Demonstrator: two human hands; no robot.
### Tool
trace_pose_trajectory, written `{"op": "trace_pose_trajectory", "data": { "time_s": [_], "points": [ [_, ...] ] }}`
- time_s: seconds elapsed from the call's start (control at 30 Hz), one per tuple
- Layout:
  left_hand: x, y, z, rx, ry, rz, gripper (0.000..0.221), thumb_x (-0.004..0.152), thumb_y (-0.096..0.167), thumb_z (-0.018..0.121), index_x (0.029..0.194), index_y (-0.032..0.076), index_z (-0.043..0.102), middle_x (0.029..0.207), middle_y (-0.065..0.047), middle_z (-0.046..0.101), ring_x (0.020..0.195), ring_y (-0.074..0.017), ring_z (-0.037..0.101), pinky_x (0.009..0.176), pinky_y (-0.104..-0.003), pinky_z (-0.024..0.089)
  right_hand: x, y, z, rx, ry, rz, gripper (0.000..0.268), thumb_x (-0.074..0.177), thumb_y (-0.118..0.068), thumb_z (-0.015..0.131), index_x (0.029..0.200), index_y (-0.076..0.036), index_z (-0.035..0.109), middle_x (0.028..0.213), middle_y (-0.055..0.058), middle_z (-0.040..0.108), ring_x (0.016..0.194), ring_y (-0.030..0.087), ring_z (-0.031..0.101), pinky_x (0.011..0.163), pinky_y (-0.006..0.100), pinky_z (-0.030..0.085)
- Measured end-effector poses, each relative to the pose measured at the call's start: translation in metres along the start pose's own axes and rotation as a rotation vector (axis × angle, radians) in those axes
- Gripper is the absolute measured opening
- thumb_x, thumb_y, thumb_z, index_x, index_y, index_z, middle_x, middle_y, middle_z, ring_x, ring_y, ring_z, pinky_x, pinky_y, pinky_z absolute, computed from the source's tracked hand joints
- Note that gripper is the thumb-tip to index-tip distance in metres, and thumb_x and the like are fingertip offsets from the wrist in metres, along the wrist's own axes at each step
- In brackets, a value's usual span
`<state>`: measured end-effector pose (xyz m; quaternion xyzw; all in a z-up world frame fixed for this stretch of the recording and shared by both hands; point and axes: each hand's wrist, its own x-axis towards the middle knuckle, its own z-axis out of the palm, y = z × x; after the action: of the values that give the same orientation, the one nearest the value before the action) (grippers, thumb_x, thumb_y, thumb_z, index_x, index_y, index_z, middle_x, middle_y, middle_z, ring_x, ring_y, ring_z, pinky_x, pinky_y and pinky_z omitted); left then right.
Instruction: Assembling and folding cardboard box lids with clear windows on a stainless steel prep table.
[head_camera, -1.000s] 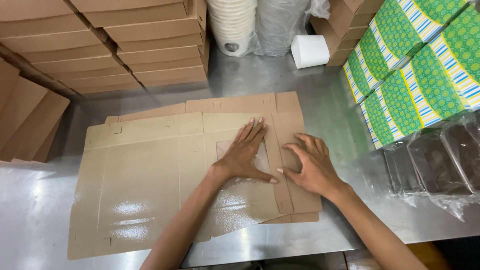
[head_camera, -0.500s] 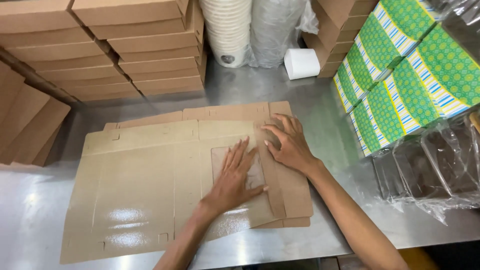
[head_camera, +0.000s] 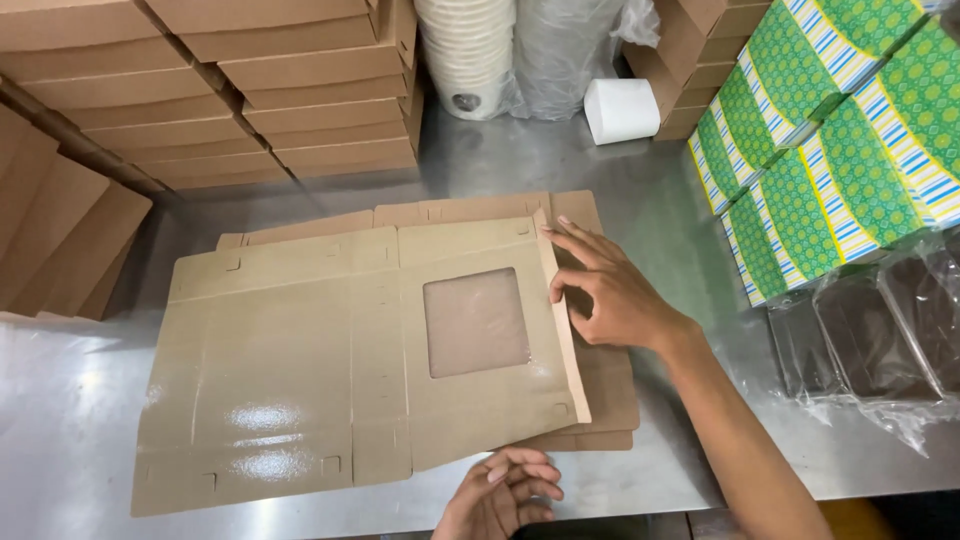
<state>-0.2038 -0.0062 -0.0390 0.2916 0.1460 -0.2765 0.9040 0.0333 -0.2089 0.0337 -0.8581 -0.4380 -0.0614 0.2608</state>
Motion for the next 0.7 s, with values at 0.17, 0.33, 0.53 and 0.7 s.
{"op": "trace_pose_trajectory", "data": {
  "time_s": [0.17, 0.33, 0.53, 0.7],
  "points": [
    [0.007, -0.006, 0.013, -0.372, 0.011, -0.276, 0.069, 0.093, 0.049, 0.048, 0.137, -0.003, 0.060, 0.122, -0.022, 0.068, 0.105, -0.0351, 0.068, 0.085, -0.044, 0.056, -0.002, 0.000, -0.011, 0.090, 0.106, -0.034, 0.029, 0.069, 0.007, 0.062, 0.087, -0.016, 0.061, 0.151, 0.006, 0.054, 0.151, 0.032, 0.040, 0.113, 0.046, 0.038],
    [0.014, 0.016, 0.036, -0.144, 0.111, -0.029, 0.075, 0.090, 0.055, 0.039, 0.143, 0.003, 0.050, 0.131, -0.022, 0.065, 0.107, -0.0347, 0.067, 0.081, -0.041, 0.055, -0.004, 0.002, -0.006, 0.103, 0.166, -0.072, 0.025, 0.074, 0.005, 0.065, 0.089, -0.014, 0.061, 0.138, 0.002, 0.066, 0.145, 0.029, 0.049, 0.113, 0.046, 0.039],
    [0.013, 0.043, 0.050, 0.071, 0.428, 0.334, 0.057, 0.094, 0.031, 0.051, 0.136, -0.006, 0.056, 0.121, -0.023, 0.072, 0.097, -0.0460, 0.075, 0.072, -0.046, 0.059, -0.008, 0.016, 0.013, 0.073, 0.178, -0.012, 0.015, 0.080, -0.012, 0.074, 0.090, -0.018, 0.065, 0.117, -0.005, 0.076, 0.121, 0.017, 0.069, 0.112, 0.041, 0.042],
    [-0.001, 0.061, 0.030, 0.657, 0.631, 0.348, 0.047, 0.090, 0.039, 0.060, 0.115, 0.003, 0.078, 0.129, -0.002, 0.075, 0.131, -0.0133, 0.062, 0.116, -0.027, 0.040, -0.007, 0.011, 0.017, 0.067, 0.197, -0.142, 0.035, 0.090, -0.010, 0.075, 0.122, -0.023, 0.075, 0.106, -0.005, 0.074, 0.087, 0.015, 0.067, 0.081, 0.032, 0.046]
  ]
}}
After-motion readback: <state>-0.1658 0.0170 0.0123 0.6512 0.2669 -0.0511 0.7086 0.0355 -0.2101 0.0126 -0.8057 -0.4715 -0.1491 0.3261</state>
